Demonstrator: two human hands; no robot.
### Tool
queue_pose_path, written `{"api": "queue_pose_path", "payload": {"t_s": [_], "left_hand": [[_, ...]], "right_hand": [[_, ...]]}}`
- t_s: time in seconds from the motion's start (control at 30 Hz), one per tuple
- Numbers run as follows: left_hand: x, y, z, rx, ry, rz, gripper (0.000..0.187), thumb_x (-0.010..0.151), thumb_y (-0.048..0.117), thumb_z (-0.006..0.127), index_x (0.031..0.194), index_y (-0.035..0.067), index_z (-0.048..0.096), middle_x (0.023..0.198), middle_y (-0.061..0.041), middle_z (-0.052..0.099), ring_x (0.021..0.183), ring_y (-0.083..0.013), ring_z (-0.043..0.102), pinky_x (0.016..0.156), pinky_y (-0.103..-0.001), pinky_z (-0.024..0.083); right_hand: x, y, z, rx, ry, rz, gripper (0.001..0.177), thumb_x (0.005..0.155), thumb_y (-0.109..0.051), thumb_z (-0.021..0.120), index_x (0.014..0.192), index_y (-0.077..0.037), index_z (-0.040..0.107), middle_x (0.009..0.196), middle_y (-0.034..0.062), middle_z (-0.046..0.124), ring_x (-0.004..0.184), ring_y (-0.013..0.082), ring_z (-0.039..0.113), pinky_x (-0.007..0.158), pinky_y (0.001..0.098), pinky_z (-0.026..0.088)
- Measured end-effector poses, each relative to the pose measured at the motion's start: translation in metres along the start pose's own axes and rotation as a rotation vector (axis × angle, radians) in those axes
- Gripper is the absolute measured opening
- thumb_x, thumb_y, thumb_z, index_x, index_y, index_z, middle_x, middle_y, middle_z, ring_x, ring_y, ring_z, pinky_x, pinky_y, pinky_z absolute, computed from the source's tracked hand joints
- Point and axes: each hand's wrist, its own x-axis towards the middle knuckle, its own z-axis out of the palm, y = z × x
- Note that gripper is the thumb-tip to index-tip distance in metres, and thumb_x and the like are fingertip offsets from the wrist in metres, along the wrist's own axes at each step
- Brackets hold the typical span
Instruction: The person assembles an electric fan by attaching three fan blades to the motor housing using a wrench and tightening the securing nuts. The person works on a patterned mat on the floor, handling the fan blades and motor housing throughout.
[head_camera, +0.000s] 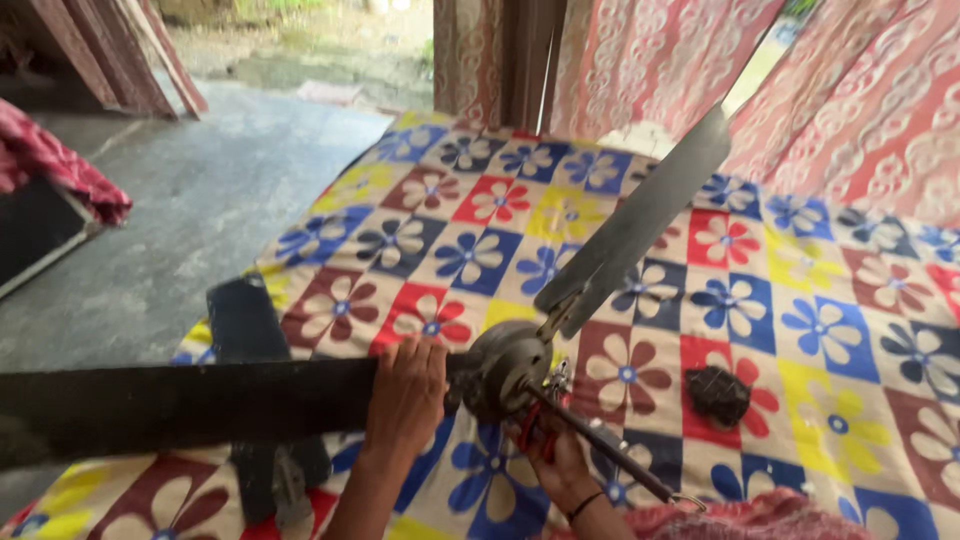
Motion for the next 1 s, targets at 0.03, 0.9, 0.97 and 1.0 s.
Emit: {"api": "queue_pose_path", "payload": {"t_s": [0.03,0.9,0.97,1.0], "left_hand": [[0.0,-0.002,0.002,-0.034,-0.001,-0.011,0.04,0.075,0.02,0.078,0.109,0.007,0.061,0.107,-0.01,0.065,0.113,-0.0269,0.057,0.099,-0.043,0.039],[-0.06,0.038,-0.003,0.027,0.159,-0.042,0.023,0.085,0.015,0.069,0.108,0.011,0.064,0.097,-0.005,0.064,0.102,-0.0239,0.061,0.097,-0.041,0.042],[-0.06,0.045,-0.003,0.005,0.135,-0.106,0.013,0.087,0.015,0.069,0.1,0.013,0.066,0.094,-0.003,0.064,0.1,-0.023,0.062,0.099,-0.042,0.042],[-0.06,0.048,-0.003,0.004,0.164,-0.106,0.014,0.087,0.014,0.07,0.101,0.013,0.068,0.094,-0.002,0.065,0.099,-0.0223,0.062,0.099,-0.043,0.042]], "right_hand": [[-0.004,0.003,-0.002,-0.007,0.012,0.044,0.037,0.101,-0.03,0.05,0.114,0.002,0.063,0.106,0.0186,0.069,0.094,0.0315,0.07,0.091,0.0498,0.059],[-0.151,-0.045,0.039,-0.942,-0.205,0.317,0.05,0.096,-0.016,0.064,0.141,-0.002,0.047,0.1,0.012,0.067,0.078,0.0247,0.078,0.064,0.0352,0.064],[-0.153,-0.042,0.038,-0.812,-0.155,0.369,0.053,0.094,-0.015,0.062,0.142,-0.004,0.044,0.112,0.0142,0.069,0.086,0.0279,0.081,0.074,0.0389,0.069],[-0.154,-0.04,0.037,-0.827,-0.147,0.358,0.054,0.094,-0.015,0.062,0.143,-0.004,0.043,0.113,0.0149,0.068,0.087,0.0292,0.08,0.074,0.04,0.069]]}}
